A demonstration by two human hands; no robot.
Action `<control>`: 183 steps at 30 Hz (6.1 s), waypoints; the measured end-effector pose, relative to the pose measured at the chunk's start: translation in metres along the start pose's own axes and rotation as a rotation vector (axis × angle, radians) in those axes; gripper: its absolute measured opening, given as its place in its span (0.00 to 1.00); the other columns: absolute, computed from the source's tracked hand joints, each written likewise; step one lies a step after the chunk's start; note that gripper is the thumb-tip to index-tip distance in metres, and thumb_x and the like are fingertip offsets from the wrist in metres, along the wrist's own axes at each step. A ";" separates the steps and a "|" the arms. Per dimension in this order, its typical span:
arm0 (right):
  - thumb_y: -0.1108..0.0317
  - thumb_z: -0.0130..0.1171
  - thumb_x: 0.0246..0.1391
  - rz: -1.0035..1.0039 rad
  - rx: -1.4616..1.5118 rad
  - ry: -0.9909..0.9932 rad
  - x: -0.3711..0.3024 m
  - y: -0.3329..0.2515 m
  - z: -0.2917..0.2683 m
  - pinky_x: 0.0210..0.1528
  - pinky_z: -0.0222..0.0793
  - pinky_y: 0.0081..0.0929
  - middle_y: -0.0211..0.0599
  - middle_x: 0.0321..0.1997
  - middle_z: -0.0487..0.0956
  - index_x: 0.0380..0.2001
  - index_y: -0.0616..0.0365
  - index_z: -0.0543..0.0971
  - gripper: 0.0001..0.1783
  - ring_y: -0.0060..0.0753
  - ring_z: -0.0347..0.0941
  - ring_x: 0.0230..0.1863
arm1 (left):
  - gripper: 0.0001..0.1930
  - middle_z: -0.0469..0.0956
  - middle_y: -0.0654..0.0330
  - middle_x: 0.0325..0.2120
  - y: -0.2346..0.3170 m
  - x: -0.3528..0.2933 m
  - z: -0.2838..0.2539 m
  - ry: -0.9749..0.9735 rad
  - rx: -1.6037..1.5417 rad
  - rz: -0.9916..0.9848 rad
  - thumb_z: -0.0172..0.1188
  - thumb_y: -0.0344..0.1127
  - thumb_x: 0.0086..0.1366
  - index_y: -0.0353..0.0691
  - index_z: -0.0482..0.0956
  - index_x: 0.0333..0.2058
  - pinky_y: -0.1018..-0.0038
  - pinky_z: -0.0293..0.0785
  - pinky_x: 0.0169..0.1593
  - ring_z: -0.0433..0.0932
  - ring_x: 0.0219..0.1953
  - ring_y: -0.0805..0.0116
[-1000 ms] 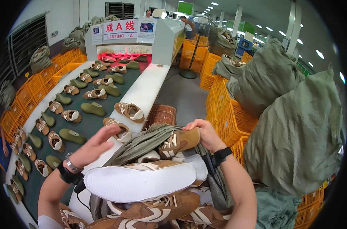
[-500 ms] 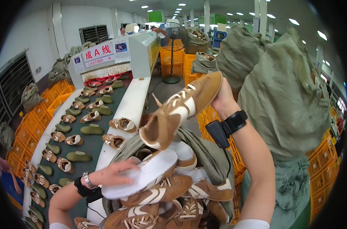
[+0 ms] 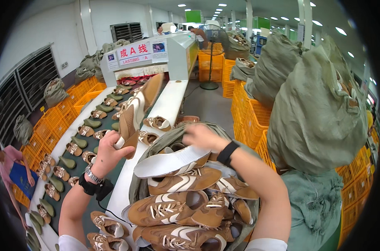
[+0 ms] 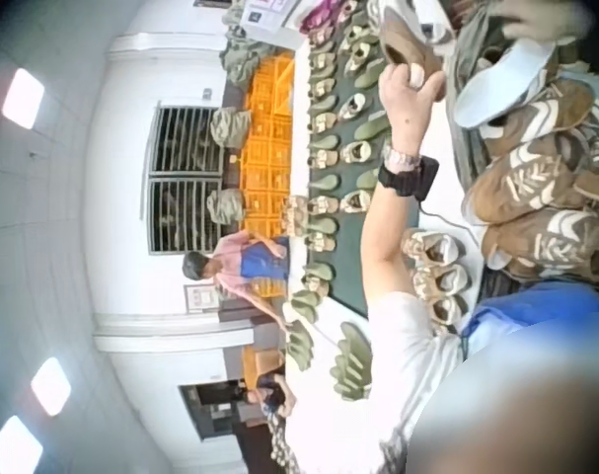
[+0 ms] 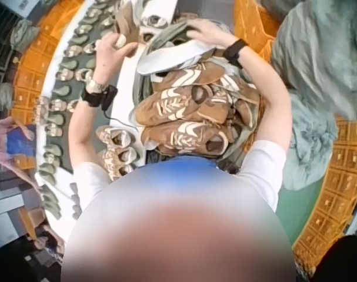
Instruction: The person inserts green shoe lasts into brown and white sneakers, then places the assembled shoes onto a conveyor belt. The person repeats this process with multiple pairs of shoes throughout the clip.
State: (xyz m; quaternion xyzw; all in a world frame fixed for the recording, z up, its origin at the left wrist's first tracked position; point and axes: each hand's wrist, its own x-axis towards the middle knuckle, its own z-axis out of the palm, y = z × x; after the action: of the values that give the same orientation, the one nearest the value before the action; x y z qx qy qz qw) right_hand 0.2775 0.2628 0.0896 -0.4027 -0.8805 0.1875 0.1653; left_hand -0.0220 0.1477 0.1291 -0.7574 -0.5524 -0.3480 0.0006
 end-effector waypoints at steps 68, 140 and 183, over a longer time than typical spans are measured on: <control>0.66 0.41 0.52 0.437 0.340 0.228 -0.128 -0.038 -0.067 0.18 0.69 0.27 0.39 0.22 0.79 0.34 0.63 0.75 0.15 0.28 0.75 0.17 | 0.11 0.72 0.58 0.18 -0.024 -0.198 -0.109 0.395 0.338 -0.114 0.62 0.30 0.56 0.41 0.78 0.39 0.64 0.66 0.29 0.72 0.23 0.56; 0.61 0.51 0.53 0.801 0.345 -0.607 -0.571 -0.078 0.463 0.32 0.69 0.26 0.35 0.22 0.78 0.27 0.59 0.79 0.13 0.27 0.74 0.25 | 0.26 0.78 0.47 0.42 0.115 -0.580 -0.194 -0.209 -0.855 -0.427 0.60 0.38 0.56 0.31 0.71 0.51 0.60 0.66 0.56 0.75 0.49 0.53; 0.75 0.57 0.47 1.411 0.858 1.042 -0.506 0.083 0.634 0.50 0.68 0.34 0.51 0.41 0.79 0.41 0.69 0.74 0.16 0.42 0.76 0.45 | 0.42 0.56 0.40 0.62 0.041 -0.670 0.329 -1.570 0.240 0.024 0.62 0.57 0.54 0.45 0.58 0.63 0.49 0.62 0.59 0.59 0.61 0.37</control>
State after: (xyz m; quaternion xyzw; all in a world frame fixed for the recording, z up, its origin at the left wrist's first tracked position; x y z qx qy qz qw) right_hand 0.3652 -0.2024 -0.5746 -0.7753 -0.1107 0.3466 0.5163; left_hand 0.0869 -0.3013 -0.4582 -0.7822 -0.4169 0.3498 -0.3035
